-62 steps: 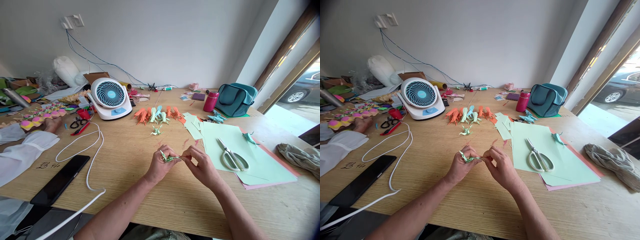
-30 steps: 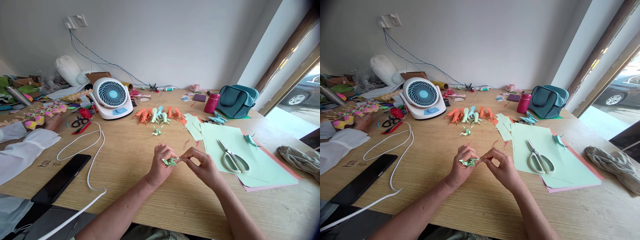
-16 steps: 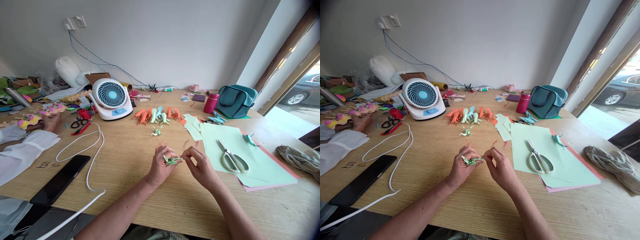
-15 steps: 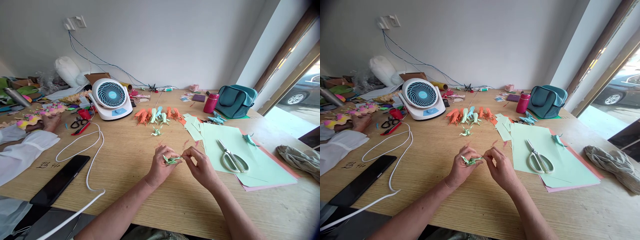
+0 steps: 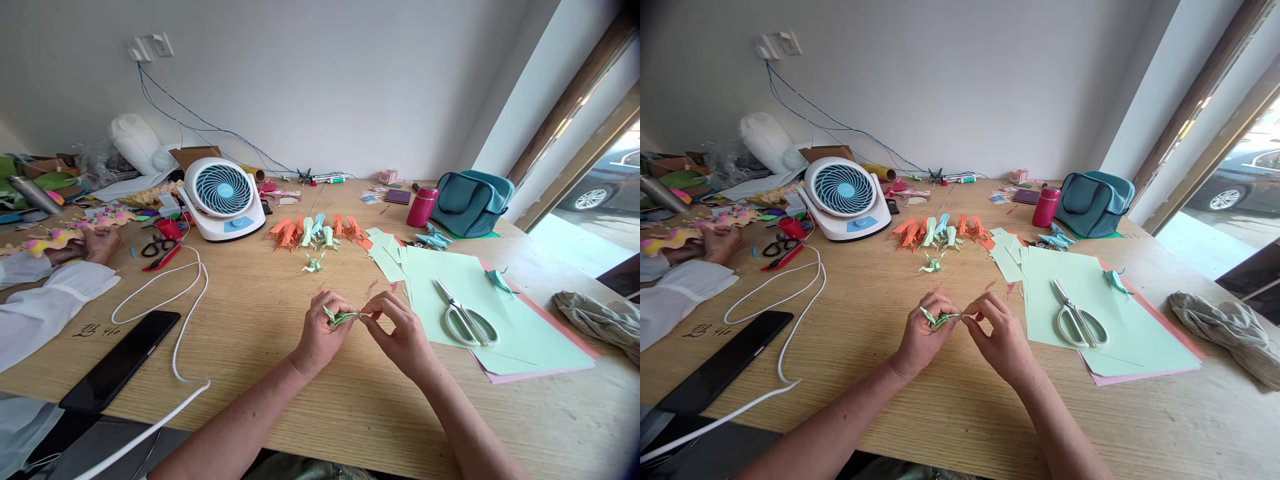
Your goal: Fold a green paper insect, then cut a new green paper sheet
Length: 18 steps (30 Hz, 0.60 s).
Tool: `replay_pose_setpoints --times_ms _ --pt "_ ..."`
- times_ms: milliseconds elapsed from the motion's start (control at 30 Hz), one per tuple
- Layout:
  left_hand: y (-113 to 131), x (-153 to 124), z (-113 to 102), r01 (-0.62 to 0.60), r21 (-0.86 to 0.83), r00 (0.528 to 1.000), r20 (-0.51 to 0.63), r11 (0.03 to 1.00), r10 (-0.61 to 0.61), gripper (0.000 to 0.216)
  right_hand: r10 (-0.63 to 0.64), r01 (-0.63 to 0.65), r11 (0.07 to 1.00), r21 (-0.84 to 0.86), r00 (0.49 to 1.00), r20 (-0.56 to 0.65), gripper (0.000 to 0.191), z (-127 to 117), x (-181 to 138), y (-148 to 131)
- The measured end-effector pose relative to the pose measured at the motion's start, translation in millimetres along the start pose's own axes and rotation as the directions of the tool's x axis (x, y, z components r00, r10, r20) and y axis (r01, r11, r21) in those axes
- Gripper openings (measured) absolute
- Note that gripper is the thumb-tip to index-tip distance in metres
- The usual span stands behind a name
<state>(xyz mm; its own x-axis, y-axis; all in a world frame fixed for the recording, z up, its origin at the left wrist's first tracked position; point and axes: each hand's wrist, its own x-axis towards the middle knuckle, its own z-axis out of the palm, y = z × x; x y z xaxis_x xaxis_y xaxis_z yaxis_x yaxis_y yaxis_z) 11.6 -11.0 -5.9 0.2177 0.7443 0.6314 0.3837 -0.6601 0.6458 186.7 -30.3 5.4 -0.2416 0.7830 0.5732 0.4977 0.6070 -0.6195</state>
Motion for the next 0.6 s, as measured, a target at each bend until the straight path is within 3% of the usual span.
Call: replay_pose_setpoints --times_ms 367,600 --pt "-0.2 -2.9 4.3 0.076 -0.079 0.997 0.014 0.994 -0.076 0.018 -0.055 0.054 0.998 -0.023 0.998 -0.039 0.014 7.4 -2.4 -3.4" --pt "-1.6 -3.0 4.6 0.168 -0.251 0.986 0.057 0.953 -0.158 0.017 0.021 -0.021 0.999 0.036 1.0 -0.005 0.014 2.4 -1.1 -1.6"
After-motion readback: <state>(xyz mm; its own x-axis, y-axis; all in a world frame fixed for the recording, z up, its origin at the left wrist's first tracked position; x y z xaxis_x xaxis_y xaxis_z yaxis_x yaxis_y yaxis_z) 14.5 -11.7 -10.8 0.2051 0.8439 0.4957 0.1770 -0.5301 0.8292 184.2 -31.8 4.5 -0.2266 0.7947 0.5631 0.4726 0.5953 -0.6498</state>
